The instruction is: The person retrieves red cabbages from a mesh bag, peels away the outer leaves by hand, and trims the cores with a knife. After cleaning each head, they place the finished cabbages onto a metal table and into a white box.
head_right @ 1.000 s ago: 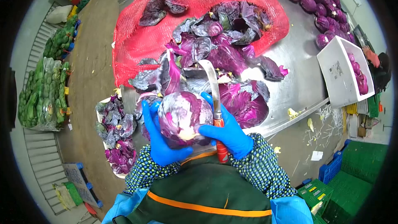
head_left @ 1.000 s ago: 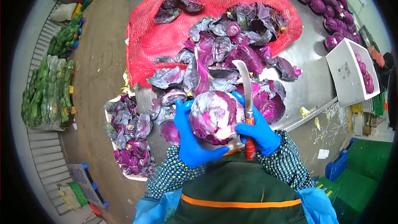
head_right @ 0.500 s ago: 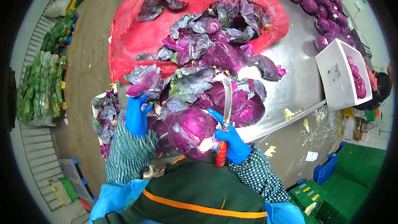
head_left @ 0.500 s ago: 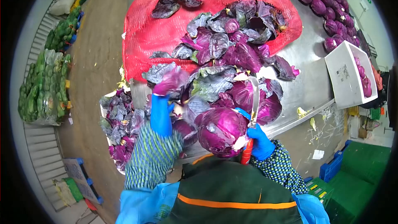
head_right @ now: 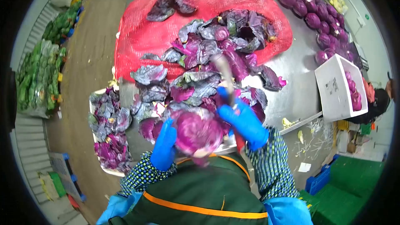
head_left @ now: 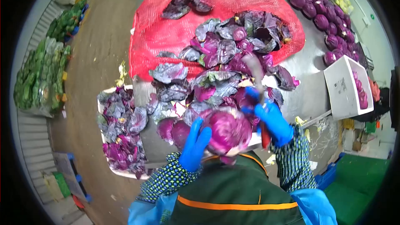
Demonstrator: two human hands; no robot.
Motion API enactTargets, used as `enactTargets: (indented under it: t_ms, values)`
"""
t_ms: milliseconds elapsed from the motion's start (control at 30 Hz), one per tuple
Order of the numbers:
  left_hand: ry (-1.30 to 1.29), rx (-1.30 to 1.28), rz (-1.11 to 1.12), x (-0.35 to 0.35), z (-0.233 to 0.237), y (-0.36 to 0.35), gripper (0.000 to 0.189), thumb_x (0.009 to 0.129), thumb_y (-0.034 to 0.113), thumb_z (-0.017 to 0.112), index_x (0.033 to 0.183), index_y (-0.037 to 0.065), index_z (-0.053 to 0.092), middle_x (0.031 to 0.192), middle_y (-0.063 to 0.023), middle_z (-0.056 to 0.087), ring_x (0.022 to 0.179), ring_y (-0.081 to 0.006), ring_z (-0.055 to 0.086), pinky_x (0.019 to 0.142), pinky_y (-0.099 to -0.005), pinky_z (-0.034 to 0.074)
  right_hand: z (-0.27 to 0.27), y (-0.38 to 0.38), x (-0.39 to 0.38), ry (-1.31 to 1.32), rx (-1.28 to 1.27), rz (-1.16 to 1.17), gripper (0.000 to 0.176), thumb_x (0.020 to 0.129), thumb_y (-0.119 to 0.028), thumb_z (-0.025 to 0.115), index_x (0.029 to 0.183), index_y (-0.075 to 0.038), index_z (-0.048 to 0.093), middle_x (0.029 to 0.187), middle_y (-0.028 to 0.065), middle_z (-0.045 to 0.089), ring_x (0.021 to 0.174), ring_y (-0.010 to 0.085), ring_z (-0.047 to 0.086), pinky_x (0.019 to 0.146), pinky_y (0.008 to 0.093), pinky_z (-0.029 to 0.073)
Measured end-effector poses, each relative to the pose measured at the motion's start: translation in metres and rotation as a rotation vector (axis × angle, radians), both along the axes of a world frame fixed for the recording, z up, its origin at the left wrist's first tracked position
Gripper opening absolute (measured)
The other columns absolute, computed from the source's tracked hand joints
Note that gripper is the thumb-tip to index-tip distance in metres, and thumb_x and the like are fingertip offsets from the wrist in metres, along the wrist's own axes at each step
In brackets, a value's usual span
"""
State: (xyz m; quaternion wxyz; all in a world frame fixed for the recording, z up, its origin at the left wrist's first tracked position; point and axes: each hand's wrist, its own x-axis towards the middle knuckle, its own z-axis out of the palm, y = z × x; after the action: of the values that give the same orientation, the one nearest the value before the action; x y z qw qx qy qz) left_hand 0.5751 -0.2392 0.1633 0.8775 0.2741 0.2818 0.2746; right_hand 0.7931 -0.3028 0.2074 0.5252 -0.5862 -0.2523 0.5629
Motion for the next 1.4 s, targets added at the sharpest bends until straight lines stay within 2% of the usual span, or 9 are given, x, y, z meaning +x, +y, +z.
enactTargets:
  t_ms: [100,267,633,833,867,1067,1133,1300,1400]
  values:
    - [0.692,1.232,-0.034,0.003,0.010,0.012,0.045,0.090,0.029,0.054,0.122,-0.002,0.046,0.114,-0.0225,0.051,0.106,-0.0317,0.053,0.090,-0.0386,0.042,-0.007,-0.012,-0.023,0.020,-0.051,0.215,0.073,0.082,-0.021,0.065,0.141,-0.005,0.024,0.126,0.0070,0.046,0.093,0.0082,0.051,0.077,0.0207,0.045]
    - [0.749,1.373,-0.164,0.012,0.018,0.059,0.023,0.086,0.025,0.057,0.102,0.010,0.064,0.078,-0.0143,0.062,0.067,-0.0335,0.061,0.063,-0.0396,0.051,-0.064,-0.037,-0.041,0.716,-0.035,-0.007,0.072,0.081,-0.024,0.061,0.140,-0.005,0.025,0.135,0.0146,0.041,0.117,0.0211,0.048,0.101,0.0365,0.038]
    - [0.357,2.009,-0.683,0.034,0.079,0.093,0.013,0.072,0.012,0.067,0.082,0.007,0.061,0.078,-0.0104,0.059,0.067,-0.0202,0.059,0.060,-0.0319,0.049,-0.047,-0.026,-0.030,0.582,0.061,0.083,0.077,0.080,-0.031,0.064,0.140,-0.004,0.024,0.136,0.0148,0.038,0.124,0.0253,0.040,0.105,0.0403,0.033]
    - [0.931,1.074,-0.405,0.006,-0.020,0.142,0.024,0.074,0.015,0.065,0.091,-0.001,0.060,0.081,-0.0151,0.060,0.070,-0.0230,0.061,0.065,-0.0326,0.049,-0.066,-0.045,-0.040,0.925,-0.029,-0.197,0.057,0.087,-0.031,0.053,0.134,-0.005,0.035,0.133,0.0162,0.043,0.122,0.0295,0.043,0.104,0.0474,0.033]
    - [0.811,1.332,-0.070,-0.005,-0.032,0.123,0.030,0.078,0.014,0.064,0.104,0.001,0.057,0.093,-0.0121,0.060,0.079,-0.0196,0.060,0.070,-0.0334,0.049,-0.059,-0.045,-0.040,0.920,0.003,-0.239,0.058,0.087,-0.030,0.054,0.135,-0.005,0.034,0.133,0.0162,0.043,0.122,0.0294,0.043,0.104,0.0472,0.034]
    - [0.006,-0.275,-0.139,0.000,0.008,0.010,0.084,0.079,0.022,0.070,0.141,0.009,0.015,0.137,-0.0120,0.033,0.127,-0.0273,0.036,0.099,-0.0401,0.040,-0.011,-0.026,-0.038,0.156,-0.080,-0.108,0.071,0.074,-0.013,0.066,0.136,-0.004,0.033,0.115,0.0068,0.055,0.073,0.0072,0.055,0.060,0.0208,0.048]
    - [-0.032,-0.264,-0.115,-0.002,0.000,0.008,0.089,0.076,0.025,0.072,0.141,0.007,0.013,0.136,-0.0128,0.034,0.125,-0.0286,0.038,0.103,-0.0435,0.036,-0.008,-0.024,-0.044,-0.077,-0.014,-0.064,0.058,0.074,0.000,0.068,0.128,-0.005,0.047,0.124,0.0101,0.051,0.114,0.0169,0.049,0.095,0.0312,0.040]
    - [-0.129,-0.232,-0.154,-0.011,-0.001,0.006,0.091,0.071,0.029,0.075,0.139,0.007,0.020,0.135,-0.0141,0.036,0.125,-0.0290,0.038,0.103,-0.0453,0.035,0.002,-0.022,-0.045,-0.707,0.223,0.022,0.034,0.076,0.001,0.065,0.109,-0.001,0.060,0.102,0.0115,0.064,0.089,0.0177,0.062,0.077,0.0284,0.050]
    - [-0.084,-0.149,-0.232,-0.021,-0.005,0.008,0.092,0.069,0.033,0.076,0.138,0.005,0.022,0.133,-0.0146,0.038,0.125,-0.0283,0.039,0.104,-0.0446,0.033,0.005,0.010,-0.013,-0.189,-0.209,-0.297,0.015,0.083,-0.018,0.061,0.087,-0.003,0.060,0.075,0.0027,0.060,0.061,0.0109,0.057,0.055,0.0245,0.048]
